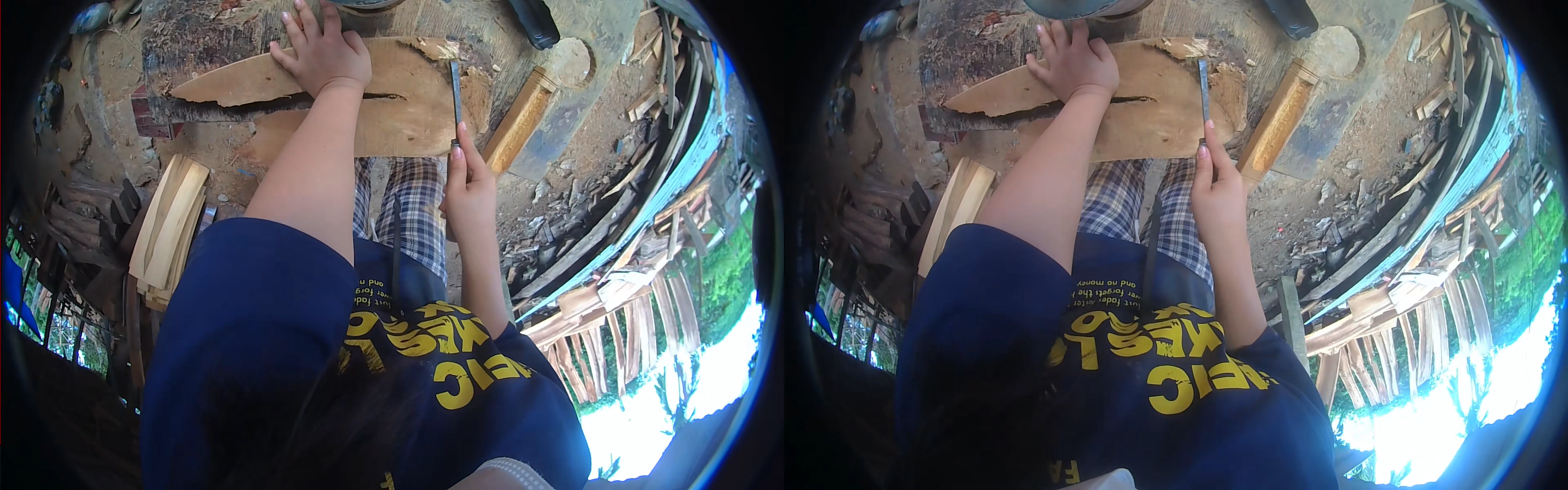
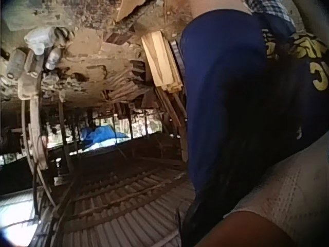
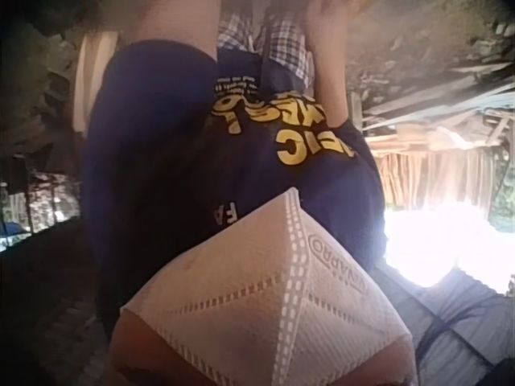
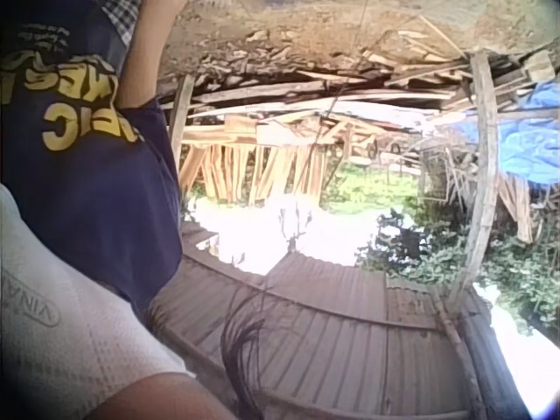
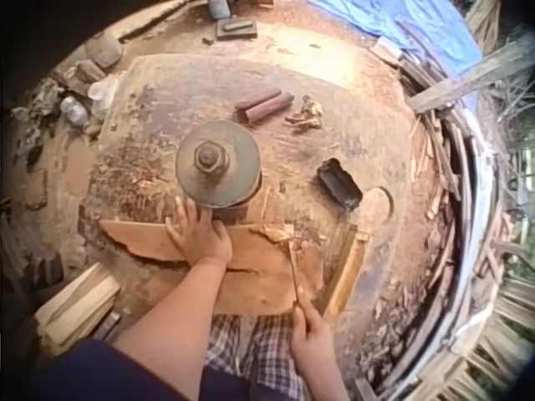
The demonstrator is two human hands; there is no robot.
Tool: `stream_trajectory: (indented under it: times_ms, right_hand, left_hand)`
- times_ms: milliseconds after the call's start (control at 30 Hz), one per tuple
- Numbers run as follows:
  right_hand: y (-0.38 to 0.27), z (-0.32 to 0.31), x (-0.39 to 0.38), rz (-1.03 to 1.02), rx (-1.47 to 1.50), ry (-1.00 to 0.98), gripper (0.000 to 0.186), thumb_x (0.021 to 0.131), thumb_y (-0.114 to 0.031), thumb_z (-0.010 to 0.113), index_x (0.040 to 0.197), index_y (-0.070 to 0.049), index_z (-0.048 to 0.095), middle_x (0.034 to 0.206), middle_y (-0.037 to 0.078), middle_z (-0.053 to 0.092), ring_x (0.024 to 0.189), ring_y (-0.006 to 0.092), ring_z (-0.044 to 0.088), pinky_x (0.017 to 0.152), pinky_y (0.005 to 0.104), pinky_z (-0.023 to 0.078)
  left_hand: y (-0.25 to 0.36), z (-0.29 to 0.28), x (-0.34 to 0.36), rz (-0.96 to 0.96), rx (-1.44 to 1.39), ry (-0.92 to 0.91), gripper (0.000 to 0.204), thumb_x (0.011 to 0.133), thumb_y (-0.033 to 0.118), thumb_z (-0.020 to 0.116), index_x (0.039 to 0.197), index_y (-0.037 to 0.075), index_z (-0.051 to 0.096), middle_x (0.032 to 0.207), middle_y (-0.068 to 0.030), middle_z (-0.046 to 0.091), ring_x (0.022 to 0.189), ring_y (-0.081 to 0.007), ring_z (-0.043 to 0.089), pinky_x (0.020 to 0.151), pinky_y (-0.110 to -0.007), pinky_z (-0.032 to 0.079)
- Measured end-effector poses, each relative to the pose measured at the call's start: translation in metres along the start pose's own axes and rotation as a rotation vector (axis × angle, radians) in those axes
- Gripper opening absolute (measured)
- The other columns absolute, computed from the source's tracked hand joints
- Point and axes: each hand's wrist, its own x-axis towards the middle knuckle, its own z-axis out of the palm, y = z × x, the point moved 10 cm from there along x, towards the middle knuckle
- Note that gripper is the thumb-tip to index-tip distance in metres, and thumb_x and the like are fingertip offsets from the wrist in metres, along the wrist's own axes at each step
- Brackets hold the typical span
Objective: Using a hand chisel to carve and shape the edge of a curved wood slab.
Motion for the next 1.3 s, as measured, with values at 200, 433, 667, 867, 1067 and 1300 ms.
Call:
stream_trajectory:
  times_ms: [200, 433, 667, 867, 1067, 1300]
  right_hand:
    - [-0.006, -0.017, -0.002, 0.06, -0.132, -0.004, 0.039, 0.103, -0.024, 0.054, 0.141, -0.017, 0.057, 0.087, 0.022, 0.07, 0.076, 0.0223, 0.069, 0.074, 0.036, 0.053]
    - [-0.009, -0.002, 0.001, -0.027, -0.136, 0.032, 0.039, 0.103, -0.023, 0.055, 0.141, -0.017, 0.057, 0.078, 0.019, 0.068, 0.064, 0.0178, 0.063, 0.066, 0.0331, 0.051]
    - [-0.026, 0.013, 0.037, -0.007, -0.044, 0.074, 0.039, 0.103, -0.023, 0.054, 0.14, -0.014, 0.057, 0.076, 0.017, 0.067, 0.06, 0.021, 0.061, 0.063, 0.0346, 0.051]
    - [-0.019, 0.01, 0.028, 0.23, 0.294, -0.076, 0.039, 0.105, -0.025, 0.052, 0.143, -0.016, 0.055, 0.063, 0.003, 0.057, 0.047, 0.0117, 0.051, 0.05, 0.0294, 0.047]
    - [-0.012, -0.006, -0.001, 0.213, 0.15, -0.074, 0.04, 0.105, -0.025, 0.051, 0.144, -0.017, 0.054, 0.063, 0.003, 0.051, 0.048, 0.0075, 0.046, 0.048, 0.0277, 0.044]
    - [-0.008, -0.006, 0.002, 0.165, 0.043, -0.008, 0.04, 0.104, -0.022, 0.053, 0.143, -0.015, 0.055, 0.069, 0.009, 0.058, 0.062, 0.0097, 0.05, 0.063, 0.0295, 0.046]
  left_hand:
    - [0.004, -0.005, -0.002, 0.008, -0.086, 0.063, 0.051, 0.094, 0.031, 0.038, 0.143, 0.021, 0.048, 0.161, -0.01, 0.029, 0.152, -0.0287, 0.018, 0.117, -0.06, 0.01]
    - [0.003, 0.0, -0.002, -0.003, 0.0, -0.041, 0.052, 0.094, 0.031, 0.039, 0.144, 0.021, 0.047, 0.16, -0.0102, 0.03, 0.152, -0.0291, 0.018, 0.117, -0.06, 0.01]
    - [0.002, -0.004, 0.001, 0.021, -0.046, 0.029, 0.05, 0.094, 0.03, 0.039, 0.141, 0.019, 0.05, 0.158, -0.0108, 0.034, 0.152, -0.0315, 0.02, 0.116, -0.062, 0.011]
    - [0.004, -0.002, -0.001, 0.019, -0.052, 0.002, 0.049, 0.093, 0.03, 0.039, 0.14, 0.019, 0.051, 0.157, -0.0113, 0.037, 0.151, -0.0315, 0.02, 0.115, -0.062, 0.011]
    - [0.004, -0.006, 0.001, 0.021, -0.086, 0.041, 0.049, 0.093, 0.031, 0.039, 0.139, 0.018, 0.052, 0.156, -0.0113, 0.038, 0.151, -0.0312, 0.021, 0.116, -0.062, 0.011]
    - [0.001, 0.003, -0.002, 0.015, 0.02, -0.018, 0.048, 0.093, 0.03, 0.04, 0.138, 0.019, 0.053, 0.156, -0.0111, 0.038, 0.151, -0.0312, 0.021, 0.115, -0.062, 0.012]
